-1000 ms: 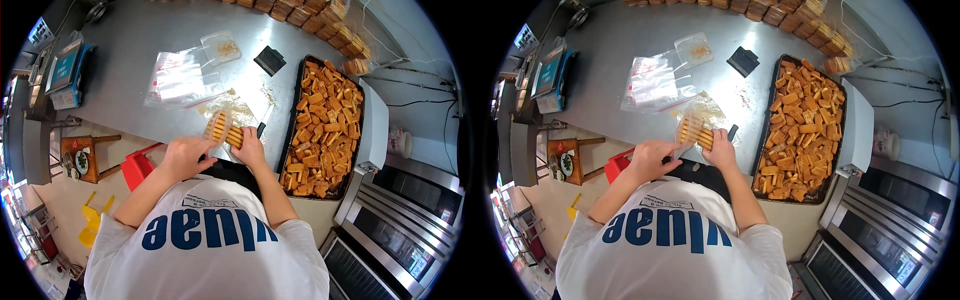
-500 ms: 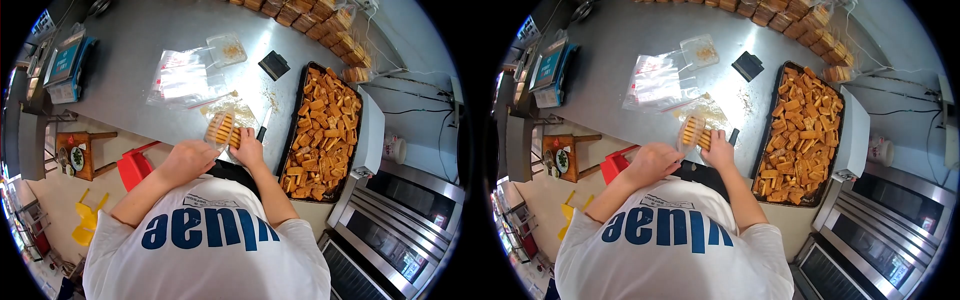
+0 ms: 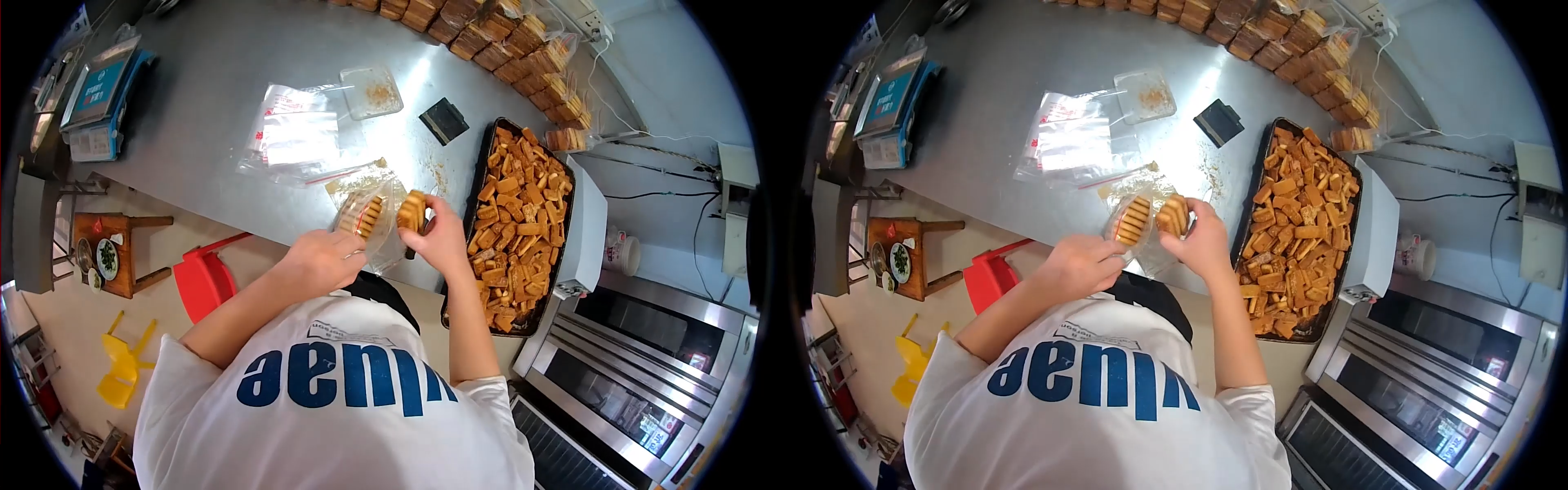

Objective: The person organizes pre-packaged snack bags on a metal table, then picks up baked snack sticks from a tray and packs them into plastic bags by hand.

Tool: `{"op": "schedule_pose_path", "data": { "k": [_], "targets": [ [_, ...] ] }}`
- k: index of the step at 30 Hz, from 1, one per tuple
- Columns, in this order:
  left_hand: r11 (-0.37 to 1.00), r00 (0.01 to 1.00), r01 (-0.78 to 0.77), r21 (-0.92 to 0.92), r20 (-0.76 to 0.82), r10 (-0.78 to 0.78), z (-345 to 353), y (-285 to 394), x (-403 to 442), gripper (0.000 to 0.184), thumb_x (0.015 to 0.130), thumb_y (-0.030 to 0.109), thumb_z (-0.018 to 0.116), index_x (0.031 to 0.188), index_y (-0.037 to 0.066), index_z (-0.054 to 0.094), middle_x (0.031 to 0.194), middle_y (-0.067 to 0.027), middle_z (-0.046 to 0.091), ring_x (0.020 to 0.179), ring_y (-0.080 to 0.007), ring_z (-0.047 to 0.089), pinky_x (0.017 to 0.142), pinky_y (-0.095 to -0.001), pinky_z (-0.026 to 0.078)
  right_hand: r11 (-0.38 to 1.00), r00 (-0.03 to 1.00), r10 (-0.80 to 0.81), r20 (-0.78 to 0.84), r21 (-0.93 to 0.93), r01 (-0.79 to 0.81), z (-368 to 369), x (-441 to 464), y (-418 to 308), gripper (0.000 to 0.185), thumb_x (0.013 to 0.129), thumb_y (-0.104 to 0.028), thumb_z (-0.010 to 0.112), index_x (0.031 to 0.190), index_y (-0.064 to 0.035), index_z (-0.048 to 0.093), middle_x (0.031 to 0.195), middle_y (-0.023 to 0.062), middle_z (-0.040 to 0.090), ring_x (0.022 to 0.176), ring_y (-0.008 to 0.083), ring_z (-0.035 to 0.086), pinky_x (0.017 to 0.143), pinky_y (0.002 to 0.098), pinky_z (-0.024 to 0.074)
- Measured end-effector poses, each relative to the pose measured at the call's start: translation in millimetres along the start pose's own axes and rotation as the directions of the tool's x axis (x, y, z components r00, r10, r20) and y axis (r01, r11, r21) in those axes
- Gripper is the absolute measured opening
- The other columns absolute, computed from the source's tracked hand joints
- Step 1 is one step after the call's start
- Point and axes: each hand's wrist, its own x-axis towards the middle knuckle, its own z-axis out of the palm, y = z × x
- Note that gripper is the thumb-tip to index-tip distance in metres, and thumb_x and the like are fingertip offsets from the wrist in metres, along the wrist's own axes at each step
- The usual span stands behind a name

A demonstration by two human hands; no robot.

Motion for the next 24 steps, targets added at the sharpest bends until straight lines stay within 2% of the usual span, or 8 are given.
{"op": "schedule_pose_path", "data": {
  "k": [1, 4, 6, 8, 14, 16, 20, 24],
  "targets": [
    [1.0, 1.0, -0.003, -0.001, 0.019, 0.003, 1, 0, 0, 0.017, 0.077, 0.013, 0.076, 0.088, 0.008, 0.064, 0.088, -0.0055, 0.059, 0.081, -0.0215, 0.065, 0.068, -0.0349, 0.053, 1.0, 1.0, 0.002, 0.001, -0.004, -0.002, -2, -1, -8, 0.066, 0.07, -0.033, 0.083, 0.123, -0.001, 0.061, 0.111, 0.0138, 0.068, 0.078, 0.0229, 0.069, 0.069, 0.0335, 0.0561],
    [0.994, 0.99, -0.041, 0.099, 0.14, 0.027, 5, -6, -1, 0.015, 0.079, 0.013, 0.073, 0.091, 0.01, 0.063, 0.087, -0.0047, 0.059, 0.078, -0.0205, 0.066, 0.066, -0.0353, 0.053, 0.78, 0.99, -0.137, -0.029, 0.613, 0.126, -3, -4, -38, 0.07, 0.07, -0.034, 0.084, 0.127, -0.0016, 0.06, 0.107, 0.0145, 0.07, 0.073, 0.0215, 0.066, 0.069, 0.032, 0.0548],
    [0.992, 0.987, -0.068, 0.11, 0.15, 0.051, 7, -13, -7, 0.012, 0.081, 0.013, 0.07, 0.09, 0.011, 0.063, 0.086, -0.004, 0.059, 0.075, -0.0202, 0.066, 0.064, -0.0348, 0.053, 0.983, 0.973, -0.162, 0.166, 0.113, 0.144, -7, -1, -67, 0.071, 0.07, -0.037, 0.084, 0.127, -0.0029, 0.059, 0.103, 0.0164, 0.071, 0.075, 0.0262, 0.069, 0.071, 0.0345, 0.0559],
    [0.988, 0.984, -0.098, 0.121, 0.163, 0.077, 4, -18, -9, 0.009, 0.083, 0.013, 0.068, 0.089, 0.011, 0.062, 0.084, -0.0033, 0.058, 0.072, -0.0199, 0.065, 0.062, -0.0343, 0.052, 0.959, 0.954, -0.285, 0.095, 0.017, 0.284, 14, 3, -48, 0.072, 0.069, -0.039, 0.084, 0.128, -0.0038, 0.059, 0.104, 0.0171, 0.072, 0.079, 0.0309, 0.071, 0.073, 0.0373, 0.0571],
    [0.985, 0.984, -0.162, 0.054, 0.084, 0.157, 1, -26, -8, 0.01, 0.079, 0.011, 0.064, 0.089, 0.01, 0.06, 0.078, -0.0028, 0.055, 0.069, -0.0186, 0.064, 0.057, -0.0318, 0.052, 0.8, 0.862, -0.421, 0.282, -0.332, 0.499, 13, 9, -44, 0.062, 0.069, -0.036, 0.084, 0.115, -0.0018, 0.061, 0.101, 0.013, 0.073, 0.075, 0.0304, 0.071, 0.067, 0.0391, 0.0586],
    [0.986, 0.983, -0.162, 0.036, 0.098, 0.157, 3, -28, -7, 0.01, 0.084, 0.01, 0.065, 0.094, 0.01, 0.063, 0.084, -0.0035, 0.06, 0.071, -0.021, 0.066, 0.059, -0.0335, 0.052, 0.552, 0.76, -0.408, 0.507, -0.526, 0.647, 14, 17, -52, 0.055, 0.067, -0.032, 0.083, 0.106, -0.0009, 0.06, 0.095, 0.0131, 0.072, 0.075, 0.0298, 0.072, 0.065, 0.0399, 0.0583],
    [0.966, 0.974, -0.212, -0.15, 0.054, 0.222, 16, -39, 11, 0.008, 0.085, 0.011, 0.067, 0.092, 0.009, 0.065, 0.082, -0.0047, 0.062, 0.072, -0.0236, 0.065, 0.06, -0.0353, 0.052, 0.53, 0.707, -0.39, 0.591, -0.484, 0.696, 41, 40, -63, 0.013, 0.071, -0.018, 0.075, 0.074, -0.0067, 0.069, 0.079, 0.0137, 0.071, 0.077, 0.0277, 0.072, 0.066, 0.0407, 0.0577],
    [0.968, 0.985, -0.169, -0.184, 0.001, 0.172, 12, -39, 48, 0.009, 0.085, 0.017, 0.072, 0.086, 0.009, 0.069, 0.081, -0.0067, 0.066, 0.073, -0.0262, 0.067, 0.061, -0.0365, 0.052, 0.687, 0.495, -0.27, 0.826, -0.196, 0.7, 69, 114, 5, 0.029, 0.064, -0.029, 0.086, 0.082, -0.0075, 0.077, 0.079, 0.0131, 0.073, 0.077, 0.0322, 0.071, 0.07, 0.0404, 0.0572]
  ]
}}
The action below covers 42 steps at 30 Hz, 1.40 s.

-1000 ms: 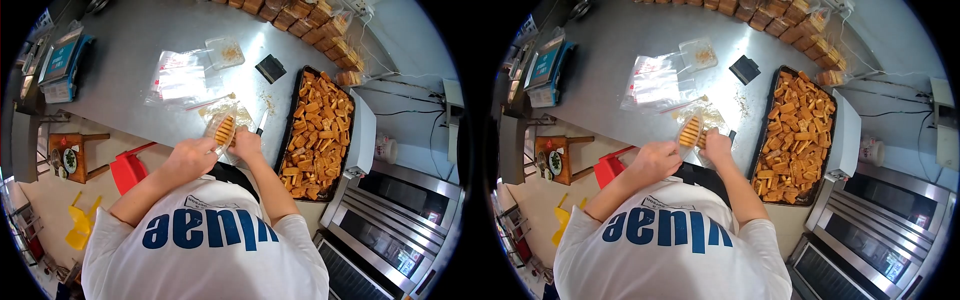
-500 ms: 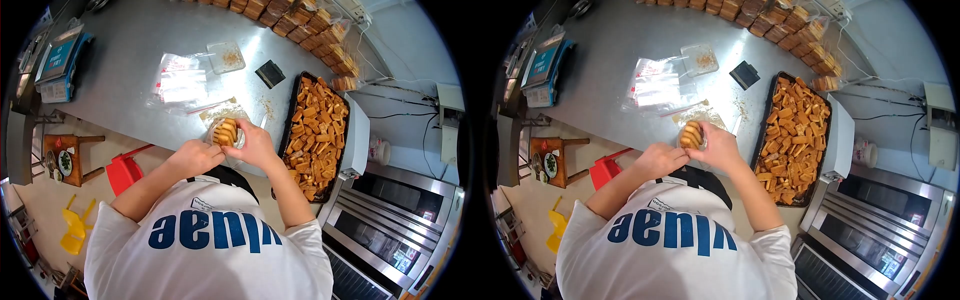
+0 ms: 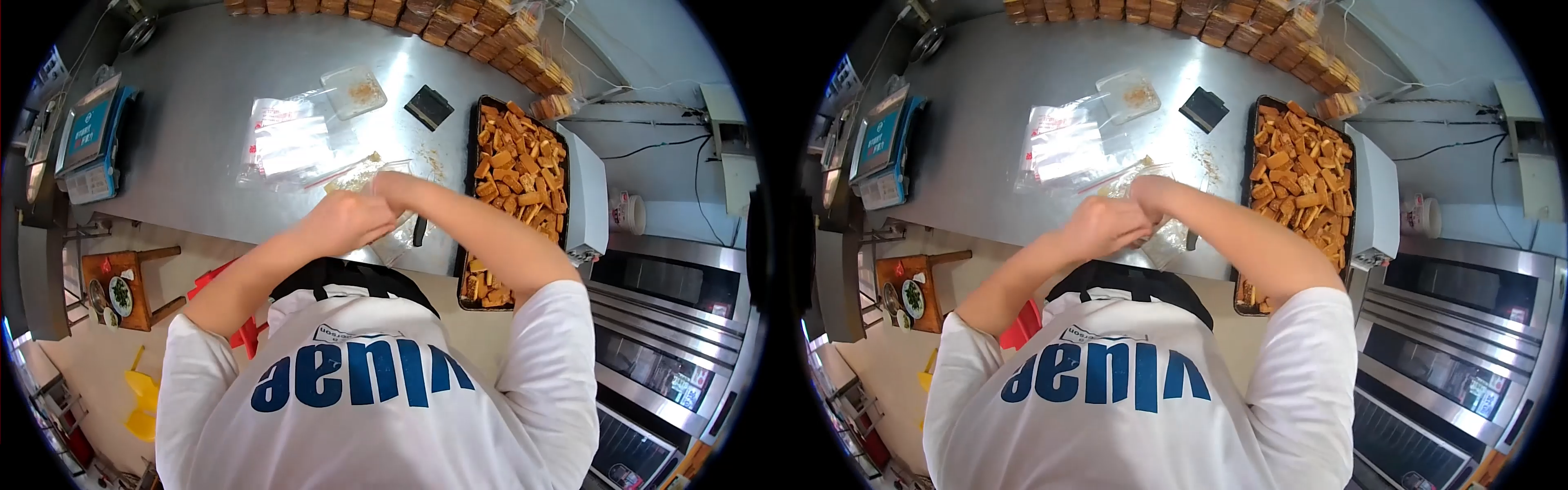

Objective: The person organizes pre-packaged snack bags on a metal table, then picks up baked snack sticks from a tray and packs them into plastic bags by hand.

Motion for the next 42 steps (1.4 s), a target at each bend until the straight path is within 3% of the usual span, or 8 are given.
{"op": "schedule_pose_path", "data": {
  "k": [4, 23, 25, 31, 34, 36, 40, 42],
  "targets": [
    [0.996, 0.997, 0.07, -0.062, 0.045, -0.067, -26, 21, 50, 0.011, 0.086, 0.024, 0.072, 0.087, 0.013, 0.071, 0.082, -0.0053, 0.069, 0.074, -0.0266, 0.067, 0.065, -0.0389, 0.054, 0.899, 0.966, 0.073, 0.249, 0.402, -0.172, -35, -31, -21, 0.039, 0.062, -0.033, 0.088, 0.088, -0.0063, 0.077, 0.085, 0.0115, 0.074, 0.082, 0.0294, 0.07, 0.077, 0.0382, 0.0554],
    [0.972, 0.889, 0.045, -0.231, 0.452, 0.067, -17, 64, 96, 0.011, 0.088, 0.017, 0.068, 0.094, 0.01, 0.075, 0.09, -0.0052, 0.072, 0.084, -0.0228, 0.07, 0.075, -0.0343, 0.055, 0.758, 0.985, 0.147, -0.09, 0.65, -0.054, -13, -136, -102, 0.052, 0.071, -0.028, 0.082, 0.117, -0.0051, 0.071, 0.103, 0.0122, 0.073, 0.097, 0.0257, 0.069, 0.09, 0.0362, 0.0541],
    [0.498, 0.905, 0.425, -0.756, 0.337, -0.26, 10, 24, 72, 0.031, 0.092, 0.017, 0.063, 0.12, 0.007, 0.069, 0.115, -0.0084, 0.07, 0.107, -0.0184, 0.066, 0.094, -0.0313, 0.051, 0.759, 0.966, 0.205, -0.156, 0.648, -0.057, -1, -143, -115, 0.053, 0.072, -0.027, 0.081, 0.12, -0.005, 0.07, 0.104, 0.0123, 0.073, 0.099, 0.0253, 0.069, 0.092, 0.036, 0.054],
    [0.602, 0.548, 0.686, -0.409, 0.835, -0.057, 7, -20, 22, 0.089, 0.072, 0.035, 0.089, 0.144, 0.004, 0.048, 0.136, -0.014, 0.058, 0.122, -0.0236, 0.058, 0.105, -0.0348, 0.045, 0.966, 0.732, 0.107, -0.673, 0.245, 0.084, 28, -155, -142, 0.03, 0.082, -0.026, 0.074, 0.102, -0.0038, 0.07, 0.108, 0.0138, 0.07, 0.11, 0.0297, 0.064, 0.094, 0.0353, 0.0526],
    [0.892, 0.69, 0.347, -0.289, 0.723, -0.035, -9, -11, 40, 0.097, 0.059, 0.034, 0.094, 0.141, 0.006, 0.05, 0.129, -0.0157, 0.059, 0.117, -0.0305, 0.06, 0.103, -0.0364, 0.047, 0.989, 0.646, 0.058, -0.761, 0.134, 0.069, 59, -149, -136, 0.029, 0.087, -0.019, 0.067, 0.111, -0.0033, 0.068, 0.124, 0.0168, 0.062, 0.13, 0.0273, 0.051, 0.106, 0.0323, 0.0445],
    [0.919, 0.642, 0.341, -0.2, 0.764, -0.072, -9, -2, 51, 0.086, 0.059, 0.027, 0.093, 0.132, 0.006, 0.054, 0.122, -0.0166, 0.059, 0.112, -0.0358, 0.06, 0.098, -0.0391, 0.049, 0.887, 0.608, -0.248, -0.754, -0.429, -0.17, 62, -152, -124, 0.035, 0.087, -0.012, 0.061, 0.12, -0.0041, 0.064, 0.128, 0.02, 0.058, 0.129, 0.0269, 0.051, 0.108, 0.0342, 0.044],
    [0.903, 0.776, 0.425, -0.055, 0.536, -0.333, 31, -1, 26, 0.073, 0.061, 0.019, 0.09, 0.124, 0.005, 0.056, 0.119, -0.0163, 0.06, 0.111, -0.0364, 0.06, 0.096, -0.0403, 0.05, 0.987, 0.65, 0.158, -0.743, 0.135, -0.086, 55, -185, -101, 0.018, 0.079, -0.01, 0.064, 0.097, -0.0083, 0.066, 0.105, 0.0122, 0.067, 0.096, 0.0316, 0.067, 0.084, 0.0428, 0.0565],
    [0.883, 0.811, 0.469, -0.028, 0.409, -0.418, 60, -9, 0, 0.07, 0.062, 0.016, 0.089, 0.123, 0.005, 0.056, 0.119, -0.0163, 0.06, 0.111, -0.0365, 0.06, 0.096, -0.0403, 0.05, 0.975, 0.515, 0.12, -0.849, 0.004, -0.22, 104, -218, -56, 0.014, 0.08, -0.009, 0.065, 0.094, -0.008, 0.066, 0.092, 0.0101, 0.069, 0.085, 0.031, 0.067, 0.075, 0.0419, 0.055]
  ]
}}
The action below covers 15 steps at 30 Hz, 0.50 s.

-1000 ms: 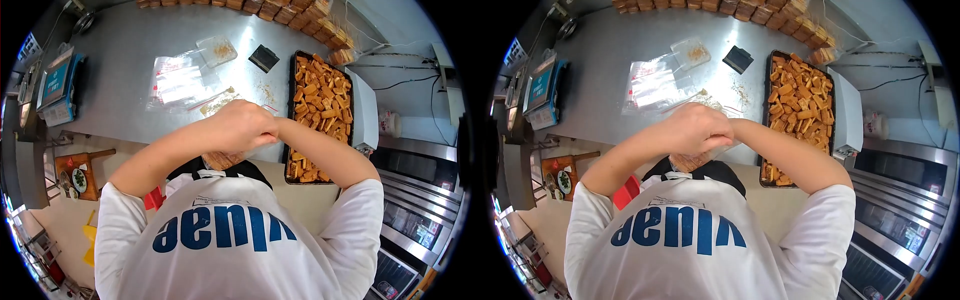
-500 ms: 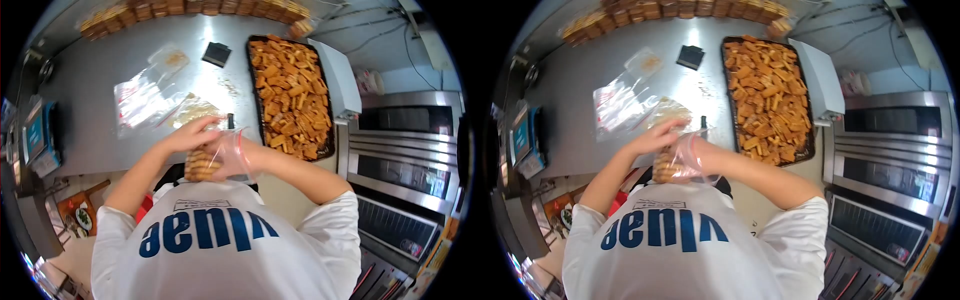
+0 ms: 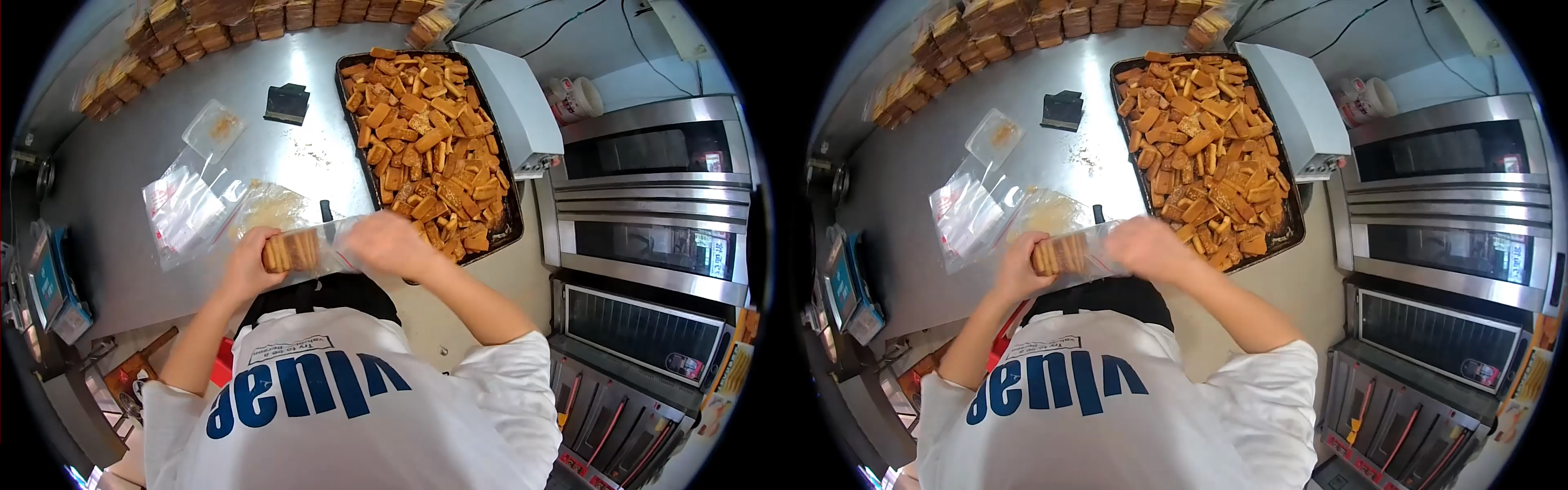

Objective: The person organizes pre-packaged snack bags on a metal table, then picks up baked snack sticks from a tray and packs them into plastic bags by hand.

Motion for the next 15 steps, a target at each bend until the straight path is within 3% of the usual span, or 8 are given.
{"op": "schedule_pose_path", "data": {
  "k": [2, 3, 4, 6, 8, 11, 15],
  "targets": [
    [0.999, 0.972, 0.035, 0.013, -0.231, -0.031, 25, -18, -6, 0.07, 0.062, 0.014, 0.088, 0.123, 0.005, 0.056, 0.118, -0.0162, 0.06, 0.11, -0.036, 0.06, 0.096, -0.0403, 0.05, 0.916, 0.935, 0.352, -0.029, -0.196, -0.351, -8, -42, 48, 0.01, 0.08, -0.011, 0.067, 0.09, -0.0067, 0.066, 0.083, 0.0102, 0.068, 0.081, 0.0322, 0.067, 0.072, 0.0411, 0.0548],
    [0.999, 0.971, 0.045, 0.01, -0.237, -0.042, 33, -20, -9, 0.07, 0.062, 0.014, 0.088, 0.123, 0.005, 0.056, 0.118, -0.0162, 0.06, 0.11, -0.036, 0.06, 0.096, -0.0403, 0.05, 0.827, 0.857, 0.502, -0.118, -0.225, -0.515, -9, -68, 75, 0.009, 0.081, -0.012, 0.069, 0.087, -0.0065, 0.067, 0.081, 0.0119, 0.068, 0.078, 0.032, 0.067, 0.069, 0.0423, 0.0554],
    [0.992, 0.955, 0.122, -0.031, -0.267, -0.126, 39, -21, -12, 0.071, 0.062, 0.014, 0.089, 0.124, 0.005, 0.056, 0.118, -0.0165, 0.06, 0.111, -0.0358, 0.06, 0.097, -0.0404, 0.05, 0.761, 0.816, 0.525, -0.24, -0.298, -0.577, -15, -83, 91, 0.006, 0.078, -0.008, 0.065, 0.074, -0.0072, 0.062, 0.073, 0.0122, 0.063, 0.071, 0.0308, 0.066, 0.062, 0.0424, 0.0547],
    [0.976, 0.928, 0.208, -0.068, -0.303, -0.219, 48, -26, -18, 0.072, 0.063, 0.015, 0.089, 0.125, 0.005, 0.055, 0.119, -0.0167, 0.06, 0.112, -0.0357, 0.06, 0.097, -0.0405, 0.05, 0.654, 0.74, 0.627, -0.245, -0.352, -0.67, -11, -117, 125, 0.006, 0.084, -0.01, 0.066, 0.079, -0.0057, 0.064, 0.077, 0.0137, 0.067, 0.074, 0.0327, 0.068, 0.063, 0.0426, 0.0561],
    [0.967, 0.918, 0.247, -0.07, -0.302, -0.256, 50, -29, -21, 0.074, 0.063, 0.016, 0.09, 0.126, 0.005, 0.054, 0.12, -0.017, 0.059, 0.112, -0.0356, 0.06, 0.097, -0.0405, 0.05, 0.626, 0.722, 0.655, -0.221, -0.376, -0.683, -20, -112, 128, 0.008, 0.087, -0.013, 0.067, 0.085, -0.0057, 0.065, 0.083, 0.0133, 0.068, 0.078, 0.0325, 0.069, 0.065, 0.0421, 0.0565],
    [0.961, 0.92, 0.265, -0.081, -0.276, -0.277, 51, -31, -21, 0.075, 0.064, 0.018, 0.09, 0.128, 0.004, 0.053, 0.121, -0.0172, 0.058, 0.113, -0.0361, 0.059, 0.099, -0.0407, 0.049, 0.498, 0.619, 0.774, -0.135, -0.474, -0.726, -27, -100, 131, 0.017, 0.09, -0.023, 0.07, 0.093, -0.0066, 0.067, 0.095, 0.0104, 0.068, 0.085, 0.0311, 0.07, 0.068, 0.0423, 0.0574],
    [0.967, 0.931, 0.253, -0.026, -0.263, -0.251, 50, -31, -17, 0.076, 0.065, 0.018, 0.09, 0.128, 0.005, 0.052, 0.123, -0.0176, 0.058, 0.114, -0.0365, 0.058, 0.1, -0.041, 0.048, 0.507, 0.641, 0.758, -0.115, -0.514, -0.692, -26, -101, 132, 0.019, 0.088, -0.024, 0.073, 0.093, -0.007, 0.067, 0.099, 0.0099, 0.067, 0.086, 0.0307, 0.07, 0.07, 0.0423, 0.0582]
  ]
}}
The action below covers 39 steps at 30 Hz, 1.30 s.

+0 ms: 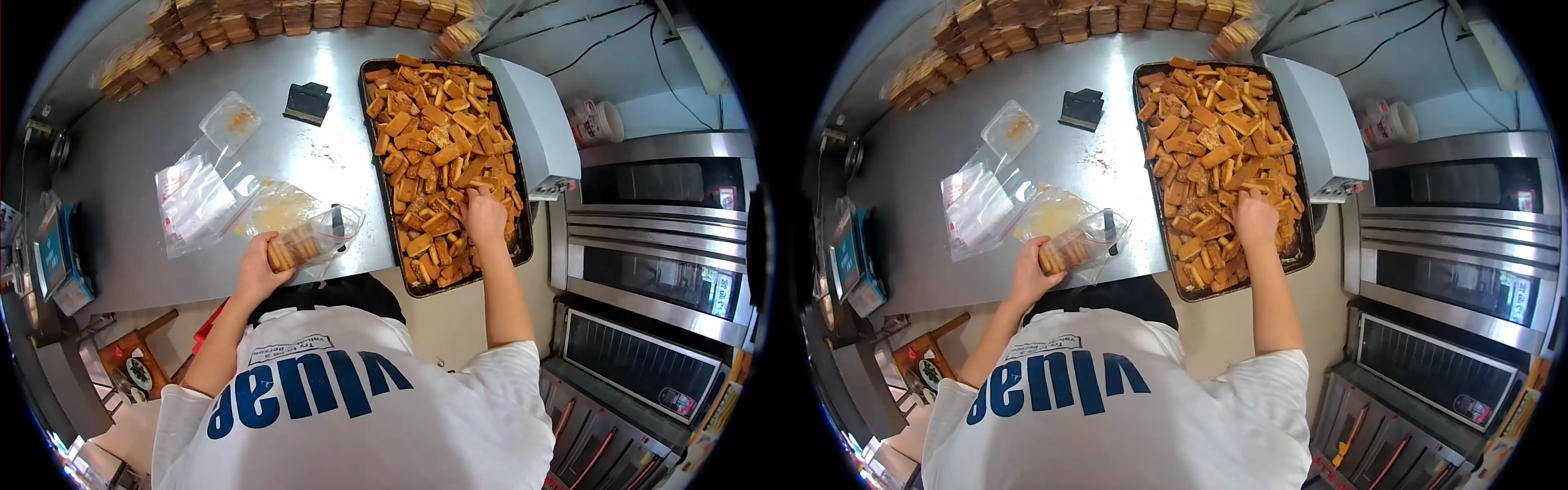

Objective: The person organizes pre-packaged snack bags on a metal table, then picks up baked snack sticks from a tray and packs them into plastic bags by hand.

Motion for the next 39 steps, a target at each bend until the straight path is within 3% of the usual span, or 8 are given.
{"op": "schedule_pose_path", "data": {
  "k": [9, 12, 21, 26, 31, 35, 37, 39],
  "targets": [
    [1.0, 1.0, -0.009, -0.005, 0.007, 0.009, 1, -8, -2, 0.077, 0.066, 0.019, 0.09, 0.13, 0.004, 0.051, 0.125, -0.0187, 0.057, 0.117, -0.0369, 0.057, 0.102, -0.0413, 0.047, 0.991, 0.999, 0.042, 0.034, 0.13, -0.046, -9, -6, 8, 0.024, 0.08, -0.017, 0.078, 0.095, -0.003, 0.065, 0.104, 0.0118, 0.065, 0.101, 0.0316, 0.065, 0.078, 0.0406, 0.0561],
    [1.0, 1.0, 0.005, -0.001, 0.01, -0.005, 0, -9, -2, 0.078, 0.066, 0.019, 0.09, 0.131, 0.003, 0.05, 0.125, -0.0191, 0.057, 0.117, -0.037, 0.057, 0.103, -0.0413, 0.047, 0.985, 0.98, -0.114, -0.162, 0.11, 0.133, -30, -19, -8, 0.027, 0.077, -0.016, 0.077, 0.091, -0.0044, 0.057, 0.098, 0.0135, 0.06, 0.09, 0.0323, 0.061, 0.078, 0.043, 0.0533],
    [0.999, 0.998, 0.043, -0.013, 0.041, -0.042, -6, -4, -3, 0.076, 0.067, 0.02, 0.09, 0.13, 0.002, 0.05, 0.126, -0.0204, 0.058, 0.119, -0.0377, 0.057, 0.103, -0.0416, 0.047, 0.988, 0.985, -0.143, -0.098, 0.041, 0.147, -15, -54, -34, 0.024, 0.084, -0.019, 0.075, 0.09, -0.0082, 0.055, 0.088, 0.0095, 0.064, 0.094, 0.0296, 0.062, 0.078, 0.0422, 0.0513],
    [1.0, 1.0, 0.011, -0.02, 0.02, -0.01, -5, -7, -1, 0.081, 0.064, 0.022, 0.091, 0.132, 0.004, 0.051, 0.126, -0.0202, 0.06, 0.117, -0.0368, 0.059, 0.099, -0.0414, 0.049, 0.967, 0.993, 0.04, -0.109, 0.253, -0.011, -17, -54, -39, 0.024, 0.081, -0.015, 0.078, 0.097, -0.0041, 0.064, 0.093, 0.0137, 0.065, 0.098, 0.0323, 0.062, 0.083, 0.0431, 0.0519],
    [0.996, 0.992, 0.08, -0.044, 0.098, -0.075, -17, 5, 3, 0.077, 0.066, 0.021, 0.09, 0.131, 0.003, 0.051, 0.125, -0.0202, 0.059, 0.118, -0.0365, 0.058, 0.101, -0.0409, 0.048, 0.983, 0.999, -0.033, -0.042, 0.181, 0.041, -29, -49, -35, 0.024, 0.082, -0.017, 0.08, 0.101, -0.0036, 0.072, 0.095, 0.0133, 0.065, 0.093, 0.0326, 0.062, 0.083, 0.0421, 0.0529],
    [0.998, 0.995, 0.03, -0.058, 0.099, -0.024, -16, -2, 3, 0.074, 0.068, 0.02, 0.088, 0.13, 0.003, 0.051, 0.125, -0.0193, 0.058, 0.119, -0.0359, 0.056, 0.101, -0.0407, 0.048, 0.643, 0.971, 0.225, 0.087, 0.735, -0.215, -47, -27, -80, 0.024, 0.09, -0.018, 0.075, 0.106, -0.0011, 0.071, 0.091, 0.0107, 0.067, 0.083, 0.0229, 0.065, 0.076, 0.0321, 0.0523],
    [0.997, 0.996, 0.039, -0.062, 0.085, -0.033, -16, -4, 3, 0.075, 0.066, 0.02, 0.088, 0.129, 0.003, 0.052, 0.125, -0.0188, 0.058, 0.119, -0.0364, 0.056, 0.102, -0.041, 0.047, 0.08, 0.964, -0.059, 0.258, 0.964, -0.253, -56, -20, -114, 0.027, 0.09, -0.017, 0.074, 0.11, -0.0003, 0.071, 0.092, 0.0124, 0.07, 0.081, 0.0203, 0.068, 0.075, 0.0296, 0.0523],
    [0.998, 0.996, -0.018, -0.066, 0.084, 0.024, -18, -3, 4, 0.074, 0.065, 0.019, 0.088, 0.129, 0.003, 0.052, 0.125, -0.0187, 0.058, 0.12, -0.0371, 0.055, 0.103, -0.0412, 0.047, 0.329, 0.897, -0.372, 0.237, 0.938, -0.111, -42, -10, -143, 0.029, 0.089, -0.017, 0.074, 0.114, -0.0018, 0.072, 0.095, 0.0129, 0.073, 0.081, 0.0199, 0.069, 0.075, 0.0303, 0.0531]
  ]
}}
